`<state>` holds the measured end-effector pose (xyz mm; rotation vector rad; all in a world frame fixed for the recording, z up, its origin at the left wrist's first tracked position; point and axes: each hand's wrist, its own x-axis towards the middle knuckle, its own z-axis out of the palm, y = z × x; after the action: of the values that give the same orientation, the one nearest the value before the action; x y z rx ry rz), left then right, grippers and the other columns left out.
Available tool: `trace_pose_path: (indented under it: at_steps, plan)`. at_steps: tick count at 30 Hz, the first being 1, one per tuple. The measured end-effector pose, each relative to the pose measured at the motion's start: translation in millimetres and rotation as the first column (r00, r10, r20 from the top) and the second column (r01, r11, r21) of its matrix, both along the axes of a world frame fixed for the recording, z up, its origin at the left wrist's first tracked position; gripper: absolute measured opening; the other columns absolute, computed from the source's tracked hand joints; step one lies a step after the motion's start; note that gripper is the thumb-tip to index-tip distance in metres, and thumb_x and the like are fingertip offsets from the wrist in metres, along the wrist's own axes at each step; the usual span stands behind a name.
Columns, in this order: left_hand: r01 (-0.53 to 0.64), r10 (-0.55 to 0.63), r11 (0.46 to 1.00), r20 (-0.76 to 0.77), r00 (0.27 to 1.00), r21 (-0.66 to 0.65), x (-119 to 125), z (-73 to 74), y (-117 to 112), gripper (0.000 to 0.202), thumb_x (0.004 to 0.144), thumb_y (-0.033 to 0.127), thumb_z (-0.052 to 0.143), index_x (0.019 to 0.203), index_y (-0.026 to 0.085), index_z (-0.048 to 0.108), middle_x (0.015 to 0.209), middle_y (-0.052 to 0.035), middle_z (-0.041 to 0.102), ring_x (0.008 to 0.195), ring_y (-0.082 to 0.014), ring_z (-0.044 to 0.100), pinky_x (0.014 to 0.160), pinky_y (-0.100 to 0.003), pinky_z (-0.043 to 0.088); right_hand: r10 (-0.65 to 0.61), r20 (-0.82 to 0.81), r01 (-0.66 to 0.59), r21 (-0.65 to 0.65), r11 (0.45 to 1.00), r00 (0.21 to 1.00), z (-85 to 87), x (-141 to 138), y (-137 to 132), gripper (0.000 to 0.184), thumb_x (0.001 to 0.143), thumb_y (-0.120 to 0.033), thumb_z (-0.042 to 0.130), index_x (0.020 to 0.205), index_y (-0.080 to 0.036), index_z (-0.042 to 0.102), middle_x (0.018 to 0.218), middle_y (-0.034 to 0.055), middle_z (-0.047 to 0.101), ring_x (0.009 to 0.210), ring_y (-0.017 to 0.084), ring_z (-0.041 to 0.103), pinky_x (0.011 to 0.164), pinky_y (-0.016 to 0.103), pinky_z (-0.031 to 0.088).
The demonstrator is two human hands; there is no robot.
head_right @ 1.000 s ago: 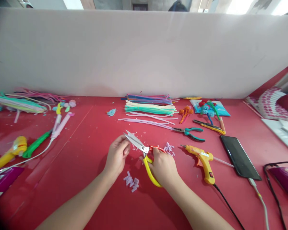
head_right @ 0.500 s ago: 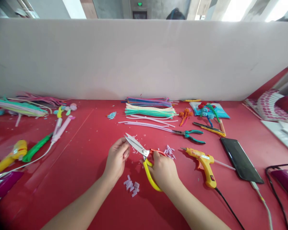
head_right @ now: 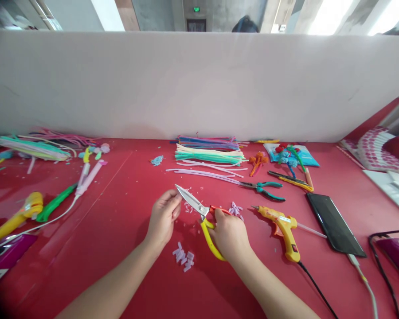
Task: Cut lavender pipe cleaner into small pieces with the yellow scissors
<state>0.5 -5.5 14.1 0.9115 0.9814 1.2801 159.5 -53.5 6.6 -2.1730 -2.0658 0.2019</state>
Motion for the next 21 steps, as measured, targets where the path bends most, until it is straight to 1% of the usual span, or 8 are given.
trace_pose_path:
  at_steps: [5,8,10,12,14,17,19,21]
  plan:
    - [0.017,-0.017,1.000,0.014,1.000,-0.024,-0.7,-0.5,1.1,0.015,0.069,0.031,0.056,0.075,0.017,0.052,0.046,0.0072,0.036,0.036,-0.0028,0.025,0.035,-0.016,0.013,-0.011,-0.046,0.012,0.012,1.000,0.999,8.6,3.0,0.6,0.040,0.070,-0.057,0.039,0.074,-0.019,0.049,0.061,0.0030,0.058,0.053,0.015,0.055,0.046,0.023,0.024]
    - [0.029,-0.029,0.999,-0.015,0.999,-0.030,0.8,-0.7,1.0,0.018,0.069,0.032,0.056,0.075,0.016,0.051,0.047,0.0065,0.040,0.036,-0.0028,0.025,0.035,-0.017,0.014,-0.033,-0.069,0.032,-0.007,0.999,0.997,12.0,5.6,1.8,0.038,0.070,-0.055,0.041,0.075,-0.018,0.049,0.065,0.0046,0.059,0.055,0.016,0.055,0.047,0.023,0.026]
    - [0.034,-0.036,0.999,-0.078,0.996,-0.016,2.3,-0.6,0.3,0.017,0.068,0.032,0.056,0.074,0.016,0.051,0.055,0.0043,0.047,0.037,-0.0027,0.027,0.036,-0.017,0.016,-0.048,-0.127,0.045,-0.025,0.999,0.991,13.0,7.1,3.3,0.035,0.071,-0.052,0.041,0.071,-0.018,0.049,0.061,0.0040,0.057,0.053,0.015,0.053,0.047,0.023,0.025]
    - [0.070,-0.064,0.997,-0.191,0.979,0.022,4.0,-0.2,-1.3,0.015,0.068,0.030,0.056,0.072,0.016,0.053,0.059,0.0025,0.051,0.040,-0.0037,0.032,0.039,-0.018,0.022,-0.039,-0.240,0.035,-0.022,0.999,0.970,13.2,7.8,4.5,0.032,0.072,-0.048,0.041,0.069,-0.017,0.049,0.056,0.0022,0.054,0.050,0.013,0.050,0.046,0.022,0.025]
    - [0.132,-0.099,0.988,-0.325,0.941,0.082,6.0,0.7,-4.2,0.012,0.068,0.028,0.055,0.068,0.016,0.055,0.059,0.0021,0.051,0.046,-0.0061,0.039,0.045,-0.018,0.029,-0.016,-0.394,0.011,-0.016,1.000,0.919,13.4,7.5,4.9,0.028,0.073,-0.043,0.041,0.068,-0.017,0.049,0.055,0.0006,0.052,0.051,0.012,0.048,0.046,0.021,0.027]
    - [0.244,-0.124,0.954,-0.509,0.852,0.176,10.2,2.7,-10.8,0.008,0.068,0.025,0.054,0.066,0.017,0.056,0.060,0.0018,0.050,0.053,-0.0090,0.042,0.052,-0.020,0.032,0.010,-0.631,-0.008,0.006,1.000,0.776,14.9,5.7,3.9,0.021,0.072,-0.035,0.042,0.074,-0.017,0.051,0.061,-0.0004,0.054,0.056,0.011,0.048,0.050,0.019,0.032]
    - [0.327,-0.129,0.919,-0.618,0.776,0.219,13.3,4.0,-15.4,0.006,0.069,0.022,0.052,0.066,0.018,0.055,0.060,0.0017,0.050,0.052,-0.0092,0.041,0.051,-0.020,0.030,0.019,-0.730,-0.014,0.014,1.000,0.683,16.5,4.2,2.8,0.018,0.071,-0.032,0.043,0.078,-0.017,0.051,0.064,-0.0008,0.054,0.058,0.011,0.048,0.052,0.019,0.034]
    - [0.389,-0.116,0.886,-0.691,0.714,0.253,15.7,4.9,-19.1,0.006,0.069,0.019,0.050,0.065,0.018,0.055,0.060,0.0016,0.049,0.050,-0.0090,0.038,0.050,-0.020,0.029,0.013,-0.783,-0.018,0.003,1.000,0.622,17.8,2.6,2.0,0.015,0.070,-0.029,0.044,0.075,-0.017,0.050,0.062,-0.0021,0.052,0.056,0.010,0.046,0.052,0.019,0.035]
